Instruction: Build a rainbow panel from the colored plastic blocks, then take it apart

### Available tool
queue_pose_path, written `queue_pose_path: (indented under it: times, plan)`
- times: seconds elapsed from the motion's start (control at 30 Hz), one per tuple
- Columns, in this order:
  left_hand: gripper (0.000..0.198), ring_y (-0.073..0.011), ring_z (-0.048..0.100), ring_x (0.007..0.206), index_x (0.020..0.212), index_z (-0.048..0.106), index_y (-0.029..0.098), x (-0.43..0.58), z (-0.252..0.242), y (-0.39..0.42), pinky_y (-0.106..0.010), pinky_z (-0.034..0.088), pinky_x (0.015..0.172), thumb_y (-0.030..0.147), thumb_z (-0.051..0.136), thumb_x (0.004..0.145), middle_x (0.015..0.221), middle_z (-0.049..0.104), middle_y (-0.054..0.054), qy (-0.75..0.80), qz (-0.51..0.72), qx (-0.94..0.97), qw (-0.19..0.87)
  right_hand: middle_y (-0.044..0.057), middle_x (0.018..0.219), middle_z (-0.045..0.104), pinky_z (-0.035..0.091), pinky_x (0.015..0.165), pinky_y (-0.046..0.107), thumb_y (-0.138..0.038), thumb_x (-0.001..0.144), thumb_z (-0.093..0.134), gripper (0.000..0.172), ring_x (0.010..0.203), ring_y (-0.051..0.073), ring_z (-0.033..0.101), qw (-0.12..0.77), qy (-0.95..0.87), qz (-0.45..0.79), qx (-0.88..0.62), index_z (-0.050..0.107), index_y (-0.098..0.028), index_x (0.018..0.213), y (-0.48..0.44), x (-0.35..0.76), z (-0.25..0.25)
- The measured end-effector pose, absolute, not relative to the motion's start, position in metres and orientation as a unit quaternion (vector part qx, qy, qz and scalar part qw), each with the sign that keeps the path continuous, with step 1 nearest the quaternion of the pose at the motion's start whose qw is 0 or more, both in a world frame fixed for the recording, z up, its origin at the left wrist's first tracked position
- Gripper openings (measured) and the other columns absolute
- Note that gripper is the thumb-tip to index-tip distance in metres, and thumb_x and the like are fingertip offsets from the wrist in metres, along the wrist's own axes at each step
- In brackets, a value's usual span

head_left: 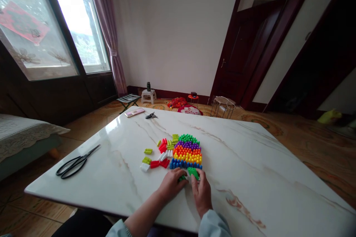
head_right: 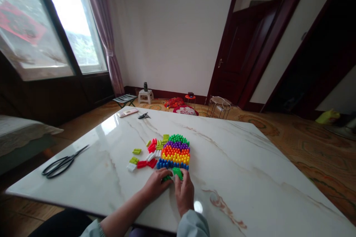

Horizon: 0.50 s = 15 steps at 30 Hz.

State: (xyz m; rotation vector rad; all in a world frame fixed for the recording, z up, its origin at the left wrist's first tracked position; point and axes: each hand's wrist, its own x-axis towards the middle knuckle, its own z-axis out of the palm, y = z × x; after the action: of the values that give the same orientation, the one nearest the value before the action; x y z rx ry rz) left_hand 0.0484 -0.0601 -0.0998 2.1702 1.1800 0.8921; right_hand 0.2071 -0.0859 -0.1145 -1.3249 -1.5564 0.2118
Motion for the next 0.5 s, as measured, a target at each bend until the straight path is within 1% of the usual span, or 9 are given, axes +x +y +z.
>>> queue_pose_path:
  times: [0.1,0.17,0.23,0.3,0.37,0.43,0.5]
  plan:
    - [0.027,-0.0162,0.059,0.081,0.100,0.064,0.021,0.050,-0.105,-0.062,-0.025,0.044,0.074,0.020,0.064,0.073,0.091,0.063,-0.003,0.445,0.311,0.805,0.238,0.013,0.104,0.065,0.055,0.069,0.030,-0.043,0.088,0.048,0.034,0.089,0.021,0.065,0.588,-0.546,0.144,-0.580,0.053,-0.017,0.109,-0.086,0.213,-0.119]
    - [0.033,-0.0168,0.059,0.082,0.103,0.061,0.022,0.049,-0.107,-0.062,-0.026,0.044,0.074,0.021,0.066,0.071,0.094,0.063,-0.003,0.455,0.302,0.803,0.238,0.014,0.101,0.065,0.055,0.066,0.030,-0.047,0.085,0.052,0.038,0.084,0.021,0.066,0.620,-0.480,0.173,-0.596,0.053,-0.016,0.107,-0.084,0.218,-0.123]
    - [0.034,-0.0172,0.059,0.084,0.104,0.059,0.022,0.049,-0.107,-0.062,-0.026,0.044,0.075,0.021,0.066,0.071,0.095,0.063,-0.003,0.460,0.293,0.803,0.241,0.013,0.098,0.066,0.053,0.065,0.029,-0.050,0.083,0.054,0.040,0.080,0.021,0.065,0.637,-0.441,0.180,-0.606,0.055,-0.016,0.104,-0.078,0.226,-0.124]
    - [0.030,-0.0172,0.059,0.084,0.102,0.059,0.022,0.048,-0.106,-0.062,-0.026,0.044,0.074,0.021,0.065,0.072,0.096,0.063,-0.003,0.458,0.284,0.807,0.243,0.012,0.098,0.067,0.052,0.066,0.028,-0.051,0.082,0.055,0.041,0.081,0.020,0.064,0.634,-0.434,0.161,-0.620,0.058,-0.016,0.103,-0.064,0.237,-0.120]
    - [0.028,-0.0173,0.059,0.083,0.101,0.058,0.022,0.049,-0.105,-0.061,-0.027,0.044,0.074,0.022,0.063,0.074,0.096,0.062,-0.003,0.456,0.275,0.811,0.243,0.011,0.096,0.068,0.049,0.066,0.028,-0.051,0.081,0.056,0.040,0.080,0.020,0.062,0.611,-0.454,0.129,-0.636,0.061,-0.016,0.099,-0.041,0.250,-0.111]
    - [0.025,-0.0174,0.059,0.083,0.100,0.058,0.022,0.049,-0.104,-0.061,-0.027,0.044,0.074,0.023,0.062,0.076,0.096,0.062,-0.003,0.456,0.269,0.813,0.243,0.011,0.091,0.069,0.049,0.070,0.030,-0.051,0.078,0.056,0.039,0.080,0.021,0.062,0.582,-0.499,0.107,-0.633,0.064,-0.016,0.093,-0.008,0.264,-0.098]
    - [0.022,-0.0174,0.059,0.083,0.099,0.058,0.023,0.050,-0.104,-0.062,-0.027,0.044,0.073,0.024,0.061,0.077,0.096,0.061,-0.003,0.457,0.264,0.813,0.244,0.010,0.090,0.070,0.048,0.074,0.031,-0.047,0.077,0.057,0.035,0.078,0.020,0.062,0.551,-0.533,0.095,-0.635,0.065,-0.016,0.092,0.028,0.275,-0.084]
